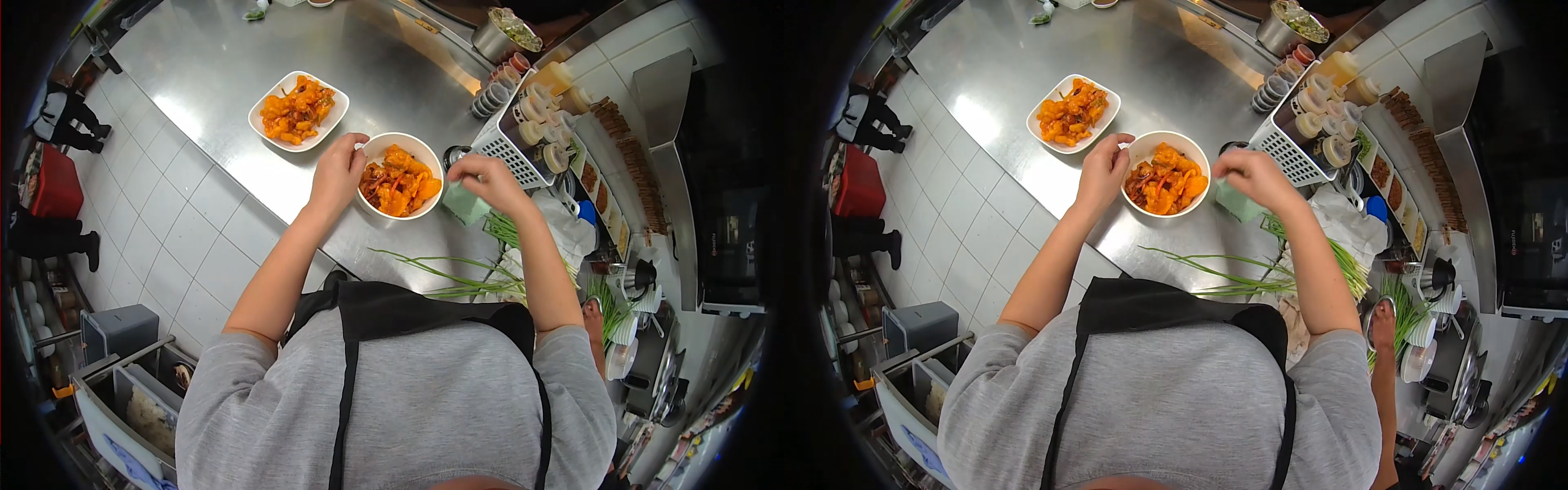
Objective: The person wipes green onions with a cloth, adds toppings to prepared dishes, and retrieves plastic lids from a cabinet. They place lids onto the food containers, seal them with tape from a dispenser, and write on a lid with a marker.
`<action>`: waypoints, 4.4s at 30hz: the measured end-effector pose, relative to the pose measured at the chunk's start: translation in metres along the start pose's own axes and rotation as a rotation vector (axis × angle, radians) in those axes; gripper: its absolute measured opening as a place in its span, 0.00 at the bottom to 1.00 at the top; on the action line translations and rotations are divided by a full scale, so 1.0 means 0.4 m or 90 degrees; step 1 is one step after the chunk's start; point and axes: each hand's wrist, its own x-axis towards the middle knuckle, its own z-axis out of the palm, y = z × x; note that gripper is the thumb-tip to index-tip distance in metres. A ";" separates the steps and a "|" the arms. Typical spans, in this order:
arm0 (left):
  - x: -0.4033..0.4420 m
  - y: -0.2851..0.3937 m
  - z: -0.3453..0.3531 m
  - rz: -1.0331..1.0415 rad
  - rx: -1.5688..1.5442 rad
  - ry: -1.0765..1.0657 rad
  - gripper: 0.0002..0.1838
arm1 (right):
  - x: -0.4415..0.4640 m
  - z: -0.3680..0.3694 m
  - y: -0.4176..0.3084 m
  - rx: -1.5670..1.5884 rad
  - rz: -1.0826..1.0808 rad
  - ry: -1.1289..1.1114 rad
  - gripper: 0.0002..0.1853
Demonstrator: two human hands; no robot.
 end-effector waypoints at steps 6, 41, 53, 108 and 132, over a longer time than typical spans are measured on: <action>-0.058 -0.071 -0.027 -0.169 -0.283 0.113 0.12 | 0.093 -0.054 0.038 0.333 0.090 0.353 0.12; 0.023 -0.182 -0.217 -0.495 -0.488 0.001 0.28 | 0.630 0.066 0.006 -0.227 -0.286 0.023 0.10; 0.026 -0.190 -0.222 -0.495 -0.485 -0.012 0.28 | 0.637 0.096 -0.008 -0.253 -0.310 0.012 0.10; 0.069 -0.147 -0.228 -0.386 -0.346 -0.060 0.20 | 0.048 -0.145 0.010 -0.057 -0.026 0.208 0.23; 0.148 0.562 0.449 -0.264 -0.380 -0.592 0.17 | -0.757 -0.270 0.770 -0.236 0.785 0.629 0.09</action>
